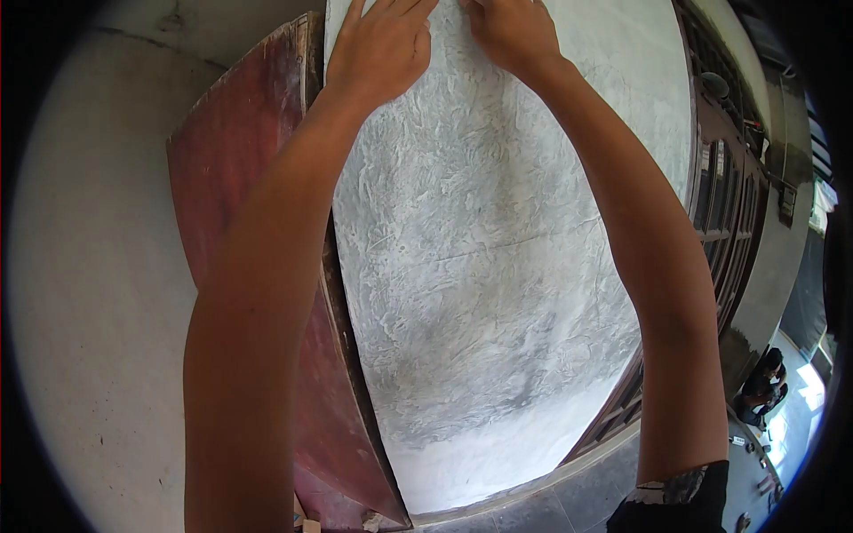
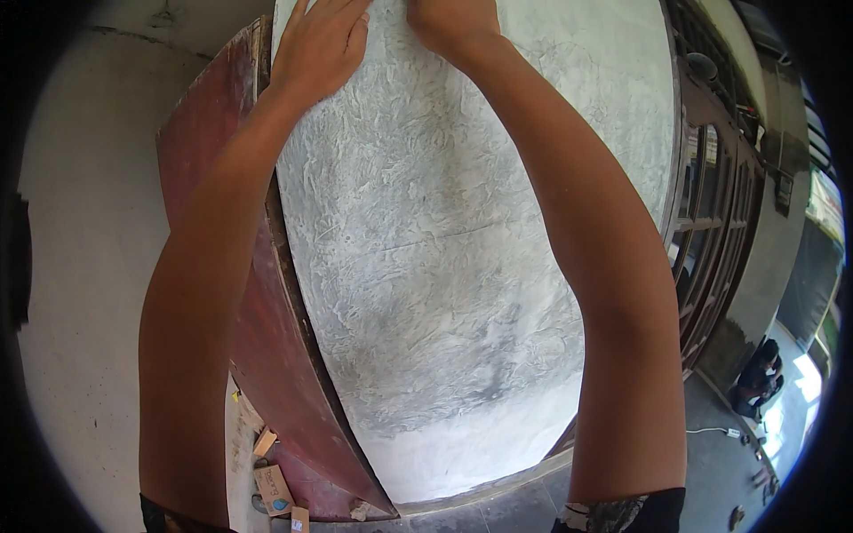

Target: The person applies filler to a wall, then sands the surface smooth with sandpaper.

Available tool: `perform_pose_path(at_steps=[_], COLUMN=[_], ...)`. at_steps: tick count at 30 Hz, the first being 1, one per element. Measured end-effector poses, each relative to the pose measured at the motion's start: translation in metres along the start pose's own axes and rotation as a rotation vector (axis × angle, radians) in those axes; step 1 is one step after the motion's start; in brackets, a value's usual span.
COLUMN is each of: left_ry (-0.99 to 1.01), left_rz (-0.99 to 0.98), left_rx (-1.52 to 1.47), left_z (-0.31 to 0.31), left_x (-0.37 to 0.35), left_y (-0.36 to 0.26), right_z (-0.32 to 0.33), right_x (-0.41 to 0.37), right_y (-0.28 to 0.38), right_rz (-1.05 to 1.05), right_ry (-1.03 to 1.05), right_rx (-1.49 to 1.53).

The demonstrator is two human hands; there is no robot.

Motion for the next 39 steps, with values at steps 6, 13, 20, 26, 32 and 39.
perform_pose_path(at_steps=[6,13,20,26,32,39], left_ry=[-0.015,0.028,0.001,0.050,0.014,0.015], left_rz=[0.005,0.033,0.060,0.039,0.026,0.028], left_rx=[-0.037,-0.018,0.031,0.000,0.022,-0.001], left_z=[-0.001,0.000,-0.003,0.000,-0.002,-0.002], left_x=[-0.001,0.001,0.003,0.001,0.000,0.000], left_y=[0.000,0.001,-0.002,-0.001,-0.002,0.000], right_z=[0.006,-0.002,0.006,0.002,0.008,0.013], right_x=[-0.090,0.002,-0.081,-0.014,-0.061,-0.051], right_y=[0.022,-0.001,0.018,0.004,0.018,0.037], right_rz=[0.191,-0.008,0.201,0.032,0.156,0.186], right_ry=[-0.195,-0.042,-0.144,0.034,-0.095,-0.064], right_rx=[-0.069,0.107,-0.092,0.059,-0.076,0.099])
Point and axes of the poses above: each hand's wrist, its own x-axis towards the middle knuckle, its own z-axis out of the back of the hand, y = z × x, the point moved 2 cm from there along x, towards the middle knuckle, and after that the axes turned 5 degrees about y, right-handed, at the moved point
